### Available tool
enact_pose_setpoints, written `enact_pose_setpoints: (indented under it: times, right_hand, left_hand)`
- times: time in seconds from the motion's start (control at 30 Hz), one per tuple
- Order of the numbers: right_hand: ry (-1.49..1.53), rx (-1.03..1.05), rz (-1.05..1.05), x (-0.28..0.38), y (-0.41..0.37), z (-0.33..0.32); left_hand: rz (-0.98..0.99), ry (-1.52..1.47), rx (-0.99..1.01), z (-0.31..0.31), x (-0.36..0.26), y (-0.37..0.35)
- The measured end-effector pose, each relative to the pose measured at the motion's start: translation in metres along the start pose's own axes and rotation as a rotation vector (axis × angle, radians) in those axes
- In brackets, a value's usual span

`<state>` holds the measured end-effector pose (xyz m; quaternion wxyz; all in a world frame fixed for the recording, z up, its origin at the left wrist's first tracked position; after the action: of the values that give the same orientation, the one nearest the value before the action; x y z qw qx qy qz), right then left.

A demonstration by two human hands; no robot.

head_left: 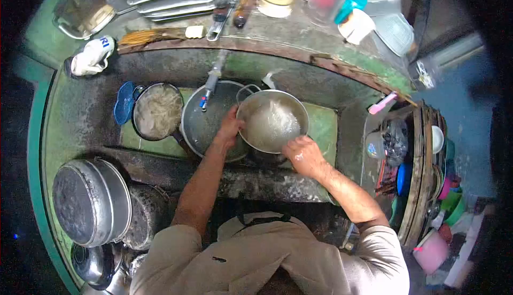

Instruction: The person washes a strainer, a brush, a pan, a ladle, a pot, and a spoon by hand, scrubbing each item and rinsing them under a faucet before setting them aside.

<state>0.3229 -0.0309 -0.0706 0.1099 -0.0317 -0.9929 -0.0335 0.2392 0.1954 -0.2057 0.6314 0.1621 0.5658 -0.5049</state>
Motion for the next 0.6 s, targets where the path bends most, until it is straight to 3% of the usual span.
enact_pose_setpoints:
  times: [0.13, 0.37, 0.43, 0.5, 0.57, 0.6]
  right_hand:
    - [-0.029, -0.074, 0.155, -0.038, -0.03, 0.011]
    - [-0.048, -0.058, 0.353, -0.053, -0.106, 0.03]
    - [-0.05, -0.086, 0.315, -0.063, -0.105, 0.03]
    - [-0.073, -0.1, 0.272, -0.068, -0.09, 0.006]
    - [-0.108, 0.009, 0.312, -0.076, -0.083, -0.02]
    - [-0.106, 0.054, 0.323, -0.075, -0.082, -0.034]
  left_hand:
    - [0.136, -0.275, -0.062, 0.038, 0.006, 0.005]
    - [0.119, 0.062, -0.071, 0.116, 0.009, 0.004]
    - [0.124, -0.249, -0.003, 0.112, 0.005, -0.004]
    - [0.158, -0.298, 0.039, 0.112, -0.001, -0.001]
    - [0.064, -0.452, 0.02, 0.116, 0.014, 0.018]
    - [-0.08, -0.409, -0.039, 0.131, -0.006, 0.001]
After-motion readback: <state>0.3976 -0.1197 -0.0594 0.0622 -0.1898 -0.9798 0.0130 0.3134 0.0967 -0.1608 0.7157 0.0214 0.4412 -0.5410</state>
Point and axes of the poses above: each hand's wrist, its own y-axis towards the middle knuckle, its own z-axis out of the palm, x = y × z, the point moved 2 cm from there along y, towards the middle knuckle, and after that the axes turned 6 degrees about y, right-handed, at the moved point
